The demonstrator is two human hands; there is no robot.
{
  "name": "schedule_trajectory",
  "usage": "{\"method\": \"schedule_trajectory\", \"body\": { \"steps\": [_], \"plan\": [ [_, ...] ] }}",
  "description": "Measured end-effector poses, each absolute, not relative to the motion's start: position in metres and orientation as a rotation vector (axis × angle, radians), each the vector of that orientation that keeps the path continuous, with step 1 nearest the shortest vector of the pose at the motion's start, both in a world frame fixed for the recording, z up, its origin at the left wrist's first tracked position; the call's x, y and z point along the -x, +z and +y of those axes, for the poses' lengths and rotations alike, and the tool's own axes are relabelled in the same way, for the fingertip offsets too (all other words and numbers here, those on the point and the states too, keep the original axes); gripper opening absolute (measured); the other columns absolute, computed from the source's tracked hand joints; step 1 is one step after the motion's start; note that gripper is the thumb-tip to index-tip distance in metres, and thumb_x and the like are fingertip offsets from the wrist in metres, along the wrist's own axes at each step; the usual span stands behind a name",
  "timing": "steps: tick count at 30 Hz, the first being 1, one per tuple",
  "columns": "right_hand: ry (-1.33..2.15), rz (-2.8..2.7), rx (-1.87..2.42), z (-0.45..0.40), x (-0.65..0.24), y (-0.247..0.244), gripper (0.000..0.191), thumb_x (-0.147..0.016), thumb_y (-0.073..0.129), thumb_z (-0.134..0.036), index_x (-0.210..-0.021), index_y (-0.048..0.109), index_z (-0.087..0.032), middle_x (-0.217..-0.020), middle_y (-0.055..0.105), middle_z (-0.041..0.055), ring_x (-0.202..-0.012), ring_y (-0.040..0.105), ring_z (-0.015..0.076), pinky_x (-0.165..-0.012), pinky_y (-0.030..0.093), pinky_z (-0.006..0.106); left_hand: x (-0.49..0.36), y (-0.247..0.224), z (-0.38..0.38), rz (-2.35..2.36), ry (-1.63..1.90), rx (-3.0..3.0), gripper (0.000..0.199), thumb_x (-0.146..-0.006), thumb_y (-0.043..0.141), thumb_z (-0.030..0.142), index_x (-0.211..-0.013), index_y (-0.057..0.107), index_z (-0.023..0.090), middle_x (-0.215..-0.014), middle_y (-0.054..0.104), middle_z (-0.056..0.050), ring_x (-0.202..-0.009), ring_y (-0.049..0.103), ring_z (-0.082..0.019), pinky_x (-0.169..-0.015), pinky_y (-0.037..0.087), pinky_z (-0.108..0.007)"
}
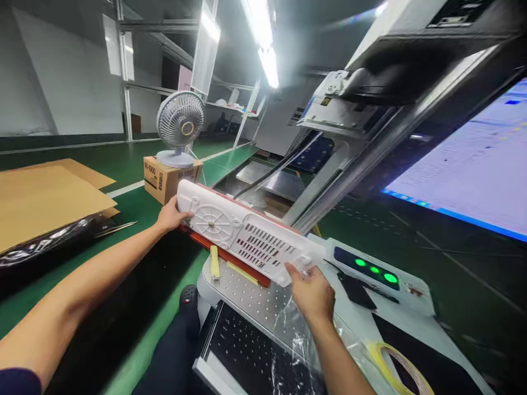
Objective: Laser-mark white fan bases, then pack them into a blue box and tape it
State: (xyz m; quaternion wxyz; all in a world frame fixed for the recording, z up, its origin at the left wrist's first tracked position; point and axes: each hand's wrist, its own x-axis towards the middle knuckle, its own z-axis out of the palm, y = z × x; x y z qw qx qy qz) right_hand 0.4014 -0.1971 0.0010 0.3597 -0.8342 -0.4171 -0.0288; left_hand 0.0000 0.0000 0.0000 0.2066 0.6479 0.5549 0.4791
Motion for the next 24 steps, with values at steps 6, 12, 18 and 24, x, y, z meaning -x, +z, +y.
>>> {"method": "schedule_trajectory", "body": {
  "steps": [6,12,18,24],
  "plan": [
    [0.018,-1.094,2.082,-0.204,-0.399,0.000,0.035,-0.098,0.073,-0.047,-0.122,0.075,-0.021,-0.120,0.082,0.0133,-0.107,0.074,0.0368,-0.084,0.048,0.038,0.004,-0.012,0.007,1.511,1.333,-1.911,0.073,-0.081,0.082,0.057,-0.145,0.060,0.030,-0.126,0.079,-0.005,-0.108,0.074,-0.033,-0.094,0.058,-0.043],
    [0.043,-1.153,2.096,-0.205,-0.398,0.008,0.033,-0.102,0.072,-0.044,-0.124,0.074,-0.020,-0.124,0.081,0.0122,-0.111,0.074,0.0339,-0.084,0.049,0.035,0.010,-0.014,0.011,1.553,1.225,-1.970,0.088,-0.087,0.075,0.064,-0.162,0.044,0.030,-0.137,0.075,-0.010,-0.115,0.074,-0.037,-0.102,0.058,-0.050],
    [-0.012,-1.188,2.143,-0.215,-0.397,0.009,0.037,-0.104,0.071,-0.050,-0.128,0.071,-0.021,-0.119,0.081,0.0114,-0.104,0.075,0.0333,-0.078,0.045,0.035,-0.012,0.009,-0.010,1.700,1.590,-2.157,0.104,-0.094,0.065,0.065,-0.173,0.025,0.011,-0.178,0.030,-0.029,-0.166,0.028,-0.046,-0.133,0.029,-0.064],
    [-0.093,-1.155,2.144,-0.213,-0.392,0.020,0.028,-0.106,0.066,-0.048,-0.109,0.072,-0.021,-0.108,0.081,0.0116,-0.094,0.073,0.0315,-0.073,0.040,0.034,-0.065,0.064,-0.010,1.548,1.540,-2.748,0.052,-0.108,0.046,0.056,-0.143,0.071,0.028,-0.170,0.051,-0.014,-0.166,0.028,-0.044,-0.132,0.018,-0.068]
  ]
}}
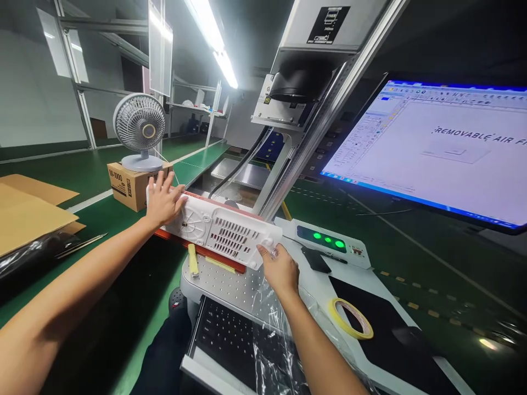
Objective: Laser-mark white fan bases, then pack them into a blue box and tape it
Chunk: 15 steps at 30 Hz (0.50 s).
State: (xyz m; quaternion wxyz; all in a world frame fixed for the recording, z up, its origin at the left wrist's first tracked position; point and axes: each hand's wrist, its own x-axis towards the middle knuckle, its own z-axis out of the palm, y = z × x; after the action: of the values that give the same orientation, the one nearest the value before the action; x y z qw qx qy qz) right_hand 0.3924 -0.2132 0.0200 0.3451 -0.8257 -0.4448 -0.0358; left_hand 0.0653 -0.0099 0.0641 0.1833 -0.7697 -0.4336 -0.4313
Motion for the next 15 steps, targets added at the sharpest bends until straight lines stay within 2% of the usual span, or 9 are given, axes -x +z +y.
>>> {"method": "schedule_trajectory", "body": {
  "steps": [2,3,5,7,15],
  "plan": [
    [-0.100,-1.140,2.137,-0.212,-0.392,0.024,0.025,-0.104,0.067,-0.045,-0.105,0.073,-0.021,-0.101,0.081,0.0106,-0.092,0.072,0.0313,-0.072,0.039,0.034,-0.081,0.077,-0.006,-1.176,-1.086,2.224,0.054,-0.112,0.035,0.052,-0.126,0.079,0.023,-0.141,0.073,-0.017,-0.147,0.055,-0.041,-0.126,0.029,-0.063],
    [-0.094,-1.136,2.125,-0.211,-0.393,0.025,0.024,-0.103,0.068,-0.044,-0.105,0.074,-0.021,-0.098,0.081,0.0099,-0.091,0.071,0.0311,-0.072,0.039,0.034,-0.087,0.081,-0.005,-1.195,-1.041,2.229,0.059,-0.113,0.030,0.050,-0.118,0.081,0.021,-0.124,0.078,-0.018,-0.132,0.065,-0.039,-0.120,0.034,-0.061],
    [-0.078,-1.126,2.092,-0.211,-0.395,0.026,0.024,-0.100,0.070,-0.044,-0.107,0.076,-0.022,-0.096,0.081,0.0088,-0.090,0.071,0.0309,-0.072,0.041,0.034,-0.095,0.085,-0.004,-1.256,-1.001,2.190,0.065,-0.114,0.025,0.050,-0.106,0.081,0.017,-0.104,0.079,-0.018,-0.109,0.070,-0.036,-0.111,0.039,-0.057],
    [-0.068,-1.130,2.063,-0.211,-0.399,0.026,0.025,-0.098,0.071,-0.046,-0.108,0.078,-0.023,-0.100,0.081,0.0090,-0.091,0.071,0.0309,-0.074,0.044,0.034,-0.097,0.085,-0.004,-1.273,-0.992,2.142,0.064,-0.113,0.025,0.048,-0.104,0.080,0.017,-0.102,0.078,-0.019,-0.103,0.069,-0.036,-0.107,0.038,-0.056],
    [-0.045,-1.191,2.090,-0.208,-0.408,0.023,0.034,-0.096,0.073,-0.048,-0.121,0.080,-0.026,-0.111,0.082,0.0106,-0.098,0.074,0.0314,-0.082,0.052,0.036,-0.093,0.084,-0.002,-1.288,-0.959,2.134,0.056,-0.113,0.027,0.039,-0.102,0.078,0.019,-0.103,0.077,-0.015,-0.103,0.066,-0.033,-0.106,0.036,-0.052]
  ]
}}
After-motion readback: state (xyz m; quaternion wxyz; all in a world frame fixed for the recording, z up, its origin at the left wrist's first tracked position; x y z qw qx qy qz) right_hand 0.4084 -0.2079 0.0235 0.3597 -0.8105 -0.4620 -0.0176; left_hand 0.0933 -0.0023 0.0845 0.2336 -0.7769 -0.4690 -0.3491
